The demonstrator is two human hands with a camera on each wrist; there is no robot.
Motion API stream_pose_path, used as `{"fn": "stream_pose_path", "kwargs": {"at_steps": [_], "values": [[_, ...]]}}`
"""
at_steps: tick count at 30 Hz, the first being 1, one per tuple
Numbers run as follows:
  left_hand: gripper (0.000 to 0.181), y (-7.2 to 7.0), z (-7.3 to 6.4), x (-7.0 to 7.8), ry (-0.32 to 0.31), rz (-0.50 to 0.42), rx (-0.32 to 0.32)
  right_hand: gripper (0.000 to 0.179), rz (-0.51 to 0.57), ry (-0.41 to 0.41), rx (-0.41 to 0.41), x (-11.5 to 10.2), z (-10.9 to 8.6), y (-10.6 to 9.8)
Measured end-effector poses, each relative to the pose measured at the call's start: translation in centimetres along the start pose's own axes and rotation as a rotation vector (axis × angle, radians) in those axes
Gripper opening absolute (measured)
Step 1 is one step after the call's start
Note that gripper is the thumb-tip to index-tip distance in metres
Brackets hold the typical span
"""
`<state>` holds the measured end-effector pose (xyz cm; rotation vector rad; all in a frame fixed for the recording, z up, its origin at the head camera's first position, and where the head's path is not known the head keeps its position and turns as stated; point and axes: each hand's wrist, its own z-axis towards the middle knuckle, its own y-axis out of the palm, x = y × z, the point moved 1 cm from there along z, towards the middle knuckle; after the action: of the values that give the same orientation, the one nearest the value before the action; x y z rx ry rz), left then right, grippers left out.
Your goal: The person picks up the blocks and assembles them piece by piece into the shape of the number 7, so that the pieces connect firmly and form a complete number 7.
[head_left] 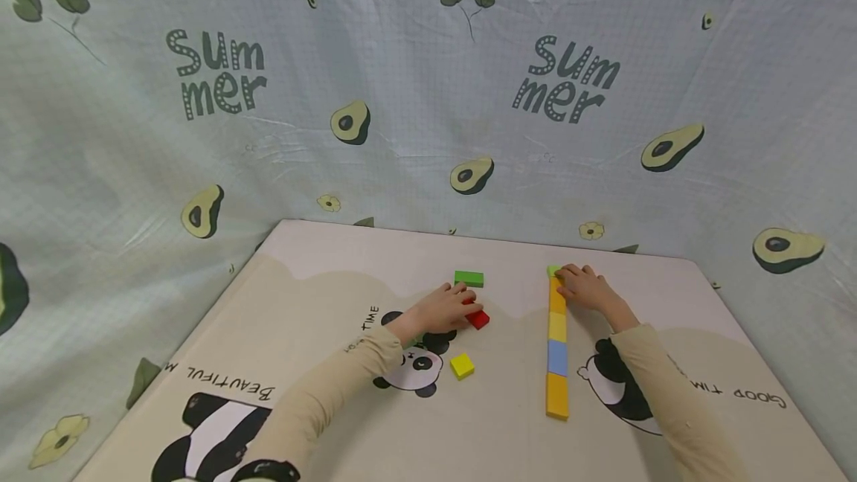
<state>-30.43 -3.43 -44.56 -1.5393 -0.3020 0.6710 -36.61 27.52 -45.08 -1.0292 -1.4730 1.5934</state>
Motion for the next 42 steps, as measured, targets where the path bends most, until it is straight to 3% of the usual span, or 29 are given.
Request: {"fn": "stream_pose_path", "kwargs": {"at_steps": [8, 25, 42], "values": [[0.033, 0.05, 0.14, -0.08, 0.003, -0.001, 0.043, 0.041, 0.004, 0.013, -0.011, -0.05, 0.04, -0.08], [0.027, 0.52, 0.75, -0.28, 0.010, -0.013, 0.070, 0.040, 0.014, 0.009, -0.006, 0.01, -0.08, 0.06], [0.029, 0.80, 0.96, -0.40, -0.019, -0.040, 0.026, 0.040, 0.024, 0.014, -0.008, -0.21, -0.25, -0.05]]}}
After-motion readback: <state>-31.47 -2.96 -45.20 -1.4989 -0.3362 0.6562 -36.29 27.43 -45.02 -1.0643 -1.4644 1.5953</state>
